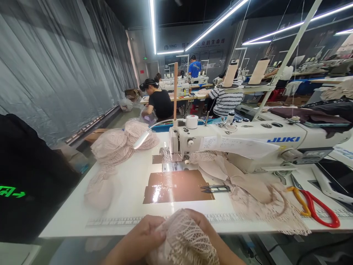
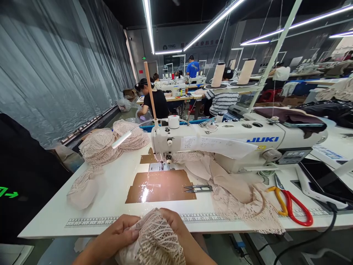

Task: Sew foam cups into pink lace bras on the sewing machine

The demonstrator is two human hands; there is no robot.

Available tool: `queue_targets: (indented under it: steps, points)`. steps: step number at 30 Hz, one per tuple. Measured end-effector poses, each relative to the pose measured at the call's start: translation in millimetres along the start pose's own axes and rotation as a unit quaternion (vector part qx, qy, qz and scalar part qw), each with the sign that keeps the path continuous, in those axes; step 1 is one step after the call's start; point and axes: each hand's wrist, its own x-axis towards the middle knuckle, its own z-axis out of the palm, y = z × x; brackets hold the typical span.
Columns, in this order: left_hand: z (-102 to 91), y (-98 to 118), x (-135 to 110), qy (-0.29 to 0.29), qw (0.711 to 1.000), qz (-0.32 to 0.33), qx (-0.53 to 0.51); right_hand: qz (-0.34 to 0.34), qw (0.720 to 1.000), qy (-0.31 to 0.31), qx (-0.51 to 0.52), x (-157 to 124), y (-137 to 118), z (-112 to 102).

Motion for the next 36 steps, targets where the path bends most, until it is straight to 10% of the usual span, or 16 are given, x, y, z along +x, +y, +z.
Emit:
queue_targets:
  steps: [6, 14, 27, 36]
  points:
    - [-7.9, 3, -4, 0.077, 0.997, 0.018, -0.020, -0.004, 0.997, 0.075, 0.023, -3, -6, -7]
    - [33.2, 0, 14, 0.155, 0.980, 0.071, -0.098, -0.066, 0.991, 0.113, -0.037, 6, 6, -4]
    - [30.1, -1, 23, 0.234, 0.964, 0.063, -0.109, -0.035, 0.995, -0.030, -0.085, -2, -9, -15]
    - [16.0, -5, 19, 0.191, 0.909, 0.048, -0.369, -0.059, 0.985, 0.163, 0.013, -7, -2, -31]
